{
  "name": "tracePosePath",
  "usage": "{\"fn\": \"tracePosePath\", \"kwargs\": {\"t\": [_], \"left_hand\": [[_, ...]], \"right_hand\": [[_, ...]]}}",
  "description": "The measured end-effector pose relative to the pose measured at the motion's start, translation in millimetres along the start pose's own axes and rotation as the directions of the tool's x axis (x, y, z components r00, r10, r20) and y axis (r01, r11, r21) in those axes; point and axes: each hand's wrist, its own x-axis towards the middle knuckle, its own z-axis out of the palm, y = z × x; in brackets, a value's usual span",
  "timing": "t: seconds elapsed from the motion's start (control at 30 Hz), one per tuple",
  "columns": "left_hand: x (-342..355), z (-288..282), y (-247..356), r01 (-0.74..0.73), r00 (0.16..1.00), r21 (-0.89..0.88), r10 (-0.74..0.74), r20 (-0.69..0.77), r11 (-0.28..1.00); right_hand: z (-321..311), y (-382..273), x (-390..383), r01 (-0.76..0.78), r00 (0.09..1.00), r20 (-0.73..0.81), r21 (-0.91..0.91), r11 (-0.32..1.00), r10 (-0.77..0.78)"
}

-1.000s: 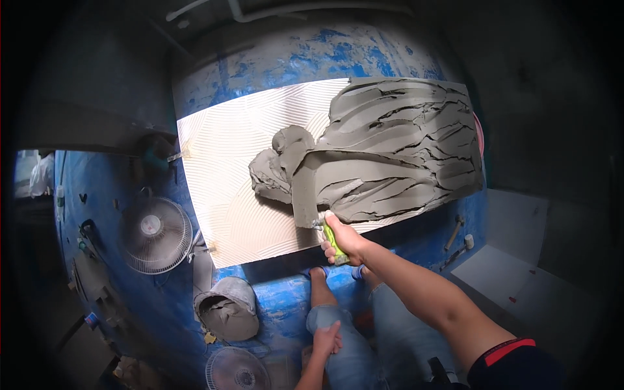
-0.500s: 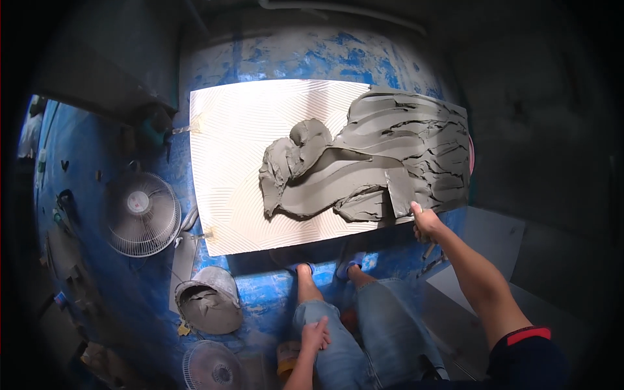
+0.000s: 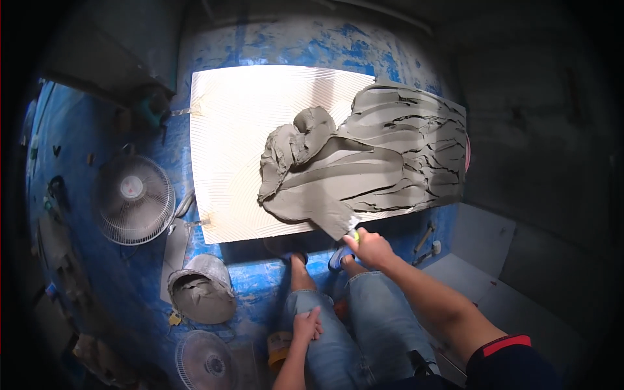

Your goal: The person scoops mounds of mortar from a bucket onto the back of a large ceramic tile using a trowel and then spreads the mortar across the surface with the tool.

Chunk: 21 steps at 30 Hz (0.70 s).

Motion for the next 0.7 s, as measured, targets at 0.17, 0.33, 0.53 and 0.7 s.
{"fn": "tracePosePath", "kwargs": {"t": [0.17, 0.33, 0.53, 0.7], "left_hand": [[-1, -8, 7, 0.059, 0.998, 0.01, -0.059, -0.005, 0.998], [-2, -9, 1, 0.024, 1.0, -0.043, -0.023, 0.016, 0.999], [-2, -10, 10, 0.07, 0.998, 0.034, -0.069, -0.002, 0.997], [-2, -20, 9, 0.119, 0.993, 0.009, -0.119, -0.016, 0.993]], "right_hand": [[-10, 134, 2, -0.397, 0.902, 0.052, 0.488, 0.778, 0.428], [32, 2, -16, -0.544, 0.795, 0.561, 0.828, -0.138, 0.231], [102, -101, -40, -0.077, 0.987, 0.16, 0.593, 0.801, -0.024], [31, 25, -30, -0.129, 0.992, 0.002, 0.018, 0.991, 0.129]]}}
